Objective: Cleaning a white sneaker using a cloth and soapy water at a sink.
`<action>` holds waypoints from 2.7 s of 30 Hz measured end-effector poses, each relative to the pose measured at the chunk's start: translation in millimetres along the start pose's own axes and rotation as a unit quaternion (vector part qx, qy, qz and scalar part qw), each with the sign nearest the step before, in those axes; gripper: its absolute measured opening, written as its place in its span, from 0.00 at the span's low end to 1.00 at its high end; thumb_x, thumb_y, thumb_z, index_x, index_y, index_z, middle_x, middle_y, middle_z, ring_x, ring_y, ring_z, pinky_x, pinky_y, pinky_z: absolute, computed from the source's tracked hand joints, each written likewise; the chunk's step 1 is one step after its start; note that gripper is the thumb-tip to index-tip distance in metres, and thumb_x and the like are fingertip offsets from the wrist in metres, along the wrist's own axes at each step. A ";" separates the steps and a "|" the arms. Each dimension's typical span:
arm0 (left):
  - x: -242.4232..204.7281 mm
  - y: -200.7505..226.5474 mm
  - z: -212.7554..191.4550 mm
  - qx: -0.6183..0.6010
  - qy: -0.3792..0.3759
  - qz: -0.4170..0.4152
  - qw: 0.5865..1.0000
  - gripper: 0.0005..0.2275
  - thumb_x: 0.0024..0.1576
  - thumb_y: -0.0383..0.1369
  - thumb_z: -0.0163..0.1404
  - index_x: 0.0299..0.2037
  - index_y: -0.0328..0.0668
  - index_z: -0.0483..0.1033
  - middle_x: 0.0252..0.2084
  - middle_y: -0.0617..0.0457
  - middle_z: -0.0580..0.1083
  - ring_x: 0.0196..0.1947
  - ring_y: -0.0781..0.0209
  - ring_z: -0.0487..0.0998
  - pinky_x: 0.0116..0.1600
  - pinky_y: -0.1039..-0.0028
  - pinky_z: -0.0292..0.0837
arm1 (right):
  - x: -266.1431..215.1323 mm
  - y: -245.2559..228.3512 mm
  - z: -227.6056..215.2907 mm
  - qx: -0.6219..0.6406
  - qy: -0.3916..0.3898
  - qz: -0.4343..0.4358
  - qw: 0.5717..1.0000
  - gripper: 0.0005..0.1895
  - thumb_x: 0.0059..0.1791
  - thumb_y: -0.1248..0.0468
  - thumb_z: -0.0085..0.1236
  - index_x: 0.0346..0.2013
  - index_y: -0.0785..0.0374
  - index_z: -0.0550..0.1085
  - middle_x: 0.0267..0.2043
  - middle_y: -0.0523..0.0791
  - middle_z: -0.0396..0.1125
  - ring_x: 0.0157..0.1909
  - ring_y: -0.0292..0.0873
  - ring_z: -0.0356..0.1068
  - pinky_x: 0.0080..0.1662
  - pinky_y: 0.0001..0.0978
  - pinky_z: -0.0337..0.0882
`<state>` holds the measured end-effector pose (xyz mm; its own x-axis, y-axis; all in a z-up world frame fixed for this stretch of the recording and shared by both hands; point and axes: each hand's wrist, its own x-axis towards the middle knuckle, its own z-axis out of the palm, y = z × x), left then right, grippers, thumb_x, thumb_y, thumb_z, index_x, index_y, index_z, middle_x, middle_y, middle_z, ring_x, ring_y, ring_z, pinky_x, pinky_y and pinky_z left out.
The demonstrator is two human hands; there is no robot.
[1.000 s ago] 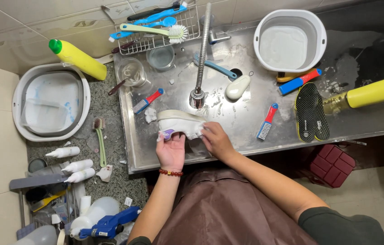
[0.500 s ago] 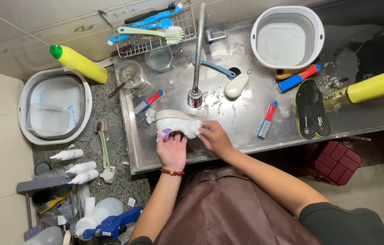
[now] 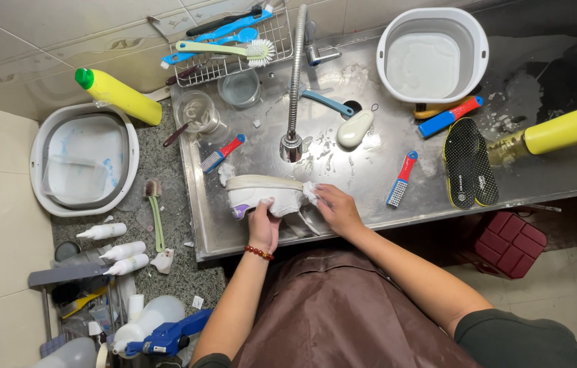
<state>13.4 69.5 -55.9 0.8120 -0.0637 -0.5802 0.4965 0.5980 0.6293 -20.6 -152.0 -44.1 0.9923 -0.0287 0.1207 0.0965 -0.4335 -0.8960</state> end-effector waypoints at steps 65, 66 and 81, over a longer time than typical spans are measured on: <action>-21.3 -41.5 60.9 0.504 -0.185 0.256 0.804 0.25 0.56 0.38 0.51 0.61 0.31 0.63 0.59 0.32 0.69 0.58 0.39 0.68 0.62 0.56 0.62 | -11.5 -84.0 -77.0 -0.035 0.076 -0.088 0.993 0.11 0.48 0.73 0.58 0.45 0.70 0.76 0.50 0.55 0.72 0.52 0.53 0.74 0.53 0.37 0.73; -20.6 -44.9 60.1 0.299 -0.234 0.198 0.904 0.31 0.58 0.37 0.50 0.68 0.28 0.53 0.64 0.32 0.66 0.64 0.43 0.66 0.67 0.59 0.59 | -13.8 -81.5 -81.0 -0.038 0.085 -0.072 0.993 0.11 0.49 0.72 0.58 0.45 0.70 0.76 0.51 0.54 0.73 0.53 0.52 0.75 0.54 0.37 0.73; 37.7 -91.1 111.6 0.291 -0.068 -0.104 0.949 0.34 0.53 0.43 0.49 0.71 0.45 0.56 0.70 0.50 0.66 0.56 0.44 0.75 0.57 0.55 0.68 | -17.2 55.3 -148.2 0.092 0.148 0.191 0.966 0.13 0.52 0.70 0.54 0.50 0.70 0.79 0.42 0.42 0.74 0.41 0.31 0.69 0.44 0.24 0.70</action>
<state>33.0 -76.5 -77.4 0.6900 -0.2586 -0.6760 0.7036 0.0207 0.7103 -43.9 -308.9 -32.4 0.8953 -0.4225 -0.1413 -0.2333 -0.1745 -0.9566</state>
